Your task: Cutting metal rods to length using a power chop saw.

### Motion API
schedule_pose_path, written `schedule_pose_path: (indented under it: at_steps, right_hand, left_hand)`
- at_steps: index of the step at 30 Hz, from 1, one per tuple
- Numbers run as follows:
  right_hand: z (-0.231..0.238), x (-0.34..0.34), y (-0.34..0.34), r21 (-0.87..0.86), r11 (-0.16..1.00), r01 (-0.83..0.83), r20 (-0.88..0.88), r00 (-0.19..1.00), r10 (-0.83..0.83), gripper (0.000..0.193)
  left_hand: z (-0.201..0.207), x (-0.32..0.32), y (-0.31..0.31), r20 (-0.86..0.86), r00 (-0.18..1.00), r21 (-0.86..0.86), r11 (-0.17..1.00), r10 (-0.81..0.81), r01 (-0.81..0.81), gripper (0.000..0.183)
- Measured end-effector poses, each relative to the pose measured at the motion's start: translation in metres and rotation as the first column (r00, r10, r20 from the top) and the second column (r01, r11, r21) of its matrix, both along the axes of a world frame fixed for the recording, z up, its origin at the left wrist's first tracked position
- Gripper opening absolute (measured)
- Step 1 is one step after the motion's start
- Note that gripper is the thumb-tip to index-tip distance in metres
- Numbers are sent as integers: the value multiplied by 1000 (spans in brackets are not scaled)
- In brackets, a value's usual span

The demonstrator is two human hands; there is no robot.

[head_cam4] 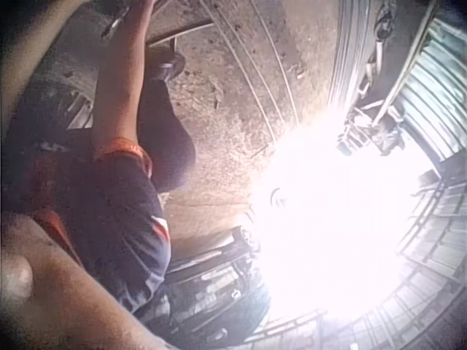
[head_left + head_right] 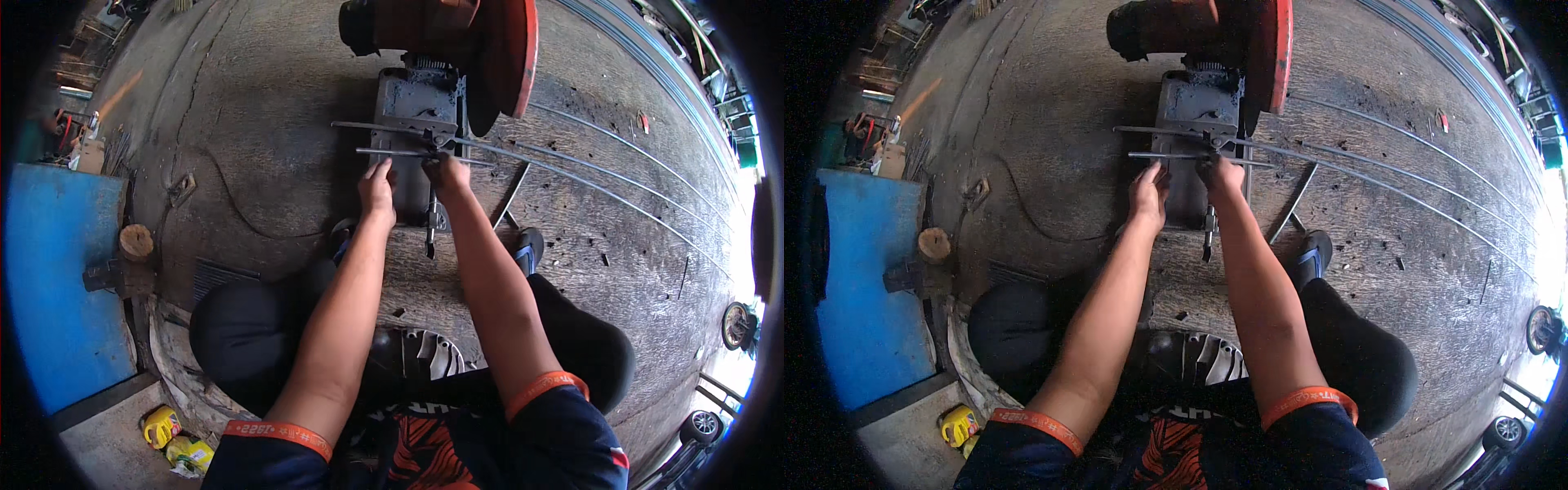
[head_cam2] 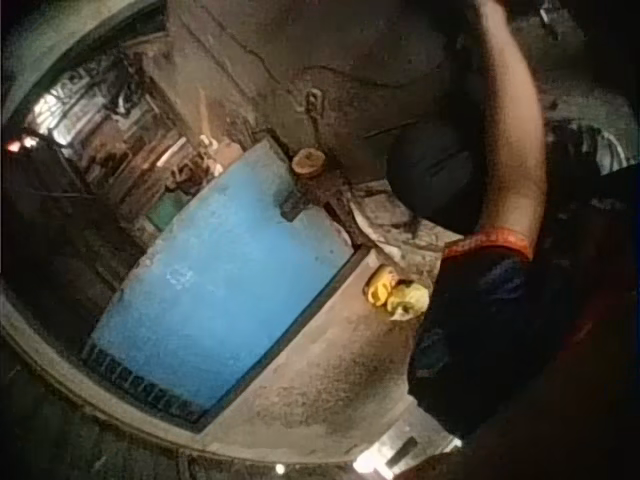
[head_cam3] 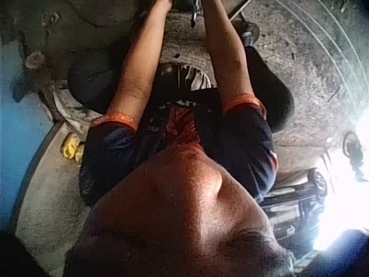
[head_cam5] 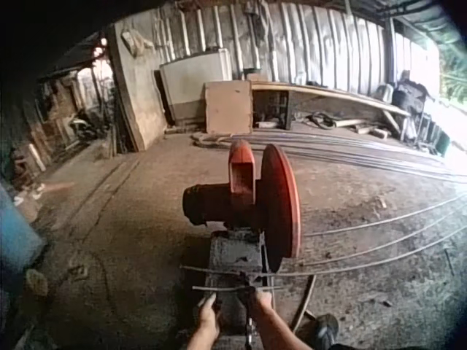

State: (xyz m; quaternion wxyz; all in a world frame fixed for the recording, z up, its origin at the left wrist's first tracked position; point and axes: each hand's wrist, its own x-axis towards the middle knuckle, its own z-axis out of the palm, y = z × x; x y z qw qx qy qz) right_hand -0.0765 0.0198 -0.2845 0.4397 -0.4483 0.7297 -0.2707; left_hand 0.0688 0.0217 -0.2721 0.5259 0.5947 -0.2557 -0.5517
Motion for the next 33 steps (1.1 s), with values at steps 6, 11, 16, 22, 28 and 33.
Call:
schedule_pose_path:
  at_steps: [6,11,16,22,28,33]
  right_hand:
    - [-29,-12,-31,132,820,557,881,313,-354,19]
    - [-64,-23,-10,-299,764,571,341,812,-473,26]
    - [-100,-61,-2,-298,808,509,200,861,-468,33]
    - [-97,-82,-28,-326,878,350,-4,929,-371,31]
    - [-120,-92,-40,-313,860,404,145,915,-377,24]
    - [-112,-94,-24,-251,741,622,378,768,-517,23]
  left_hand:
    - [-22,-45,-58,-355,934,104,995,32,5,17]
    - [-47,-20,-102,-254,961,22,994,107,-105,26]
    - [-52,-9,-107,-167,976,108,986,141,-124,36]
    - [-67,-4,-120,-192,948,148,962,254,-228,24]
    - [-86,-7,-132,-154,955,167,959,253,-227,30]
    - [-95,-7,-138,-111,976,312,939,186,-144,25]
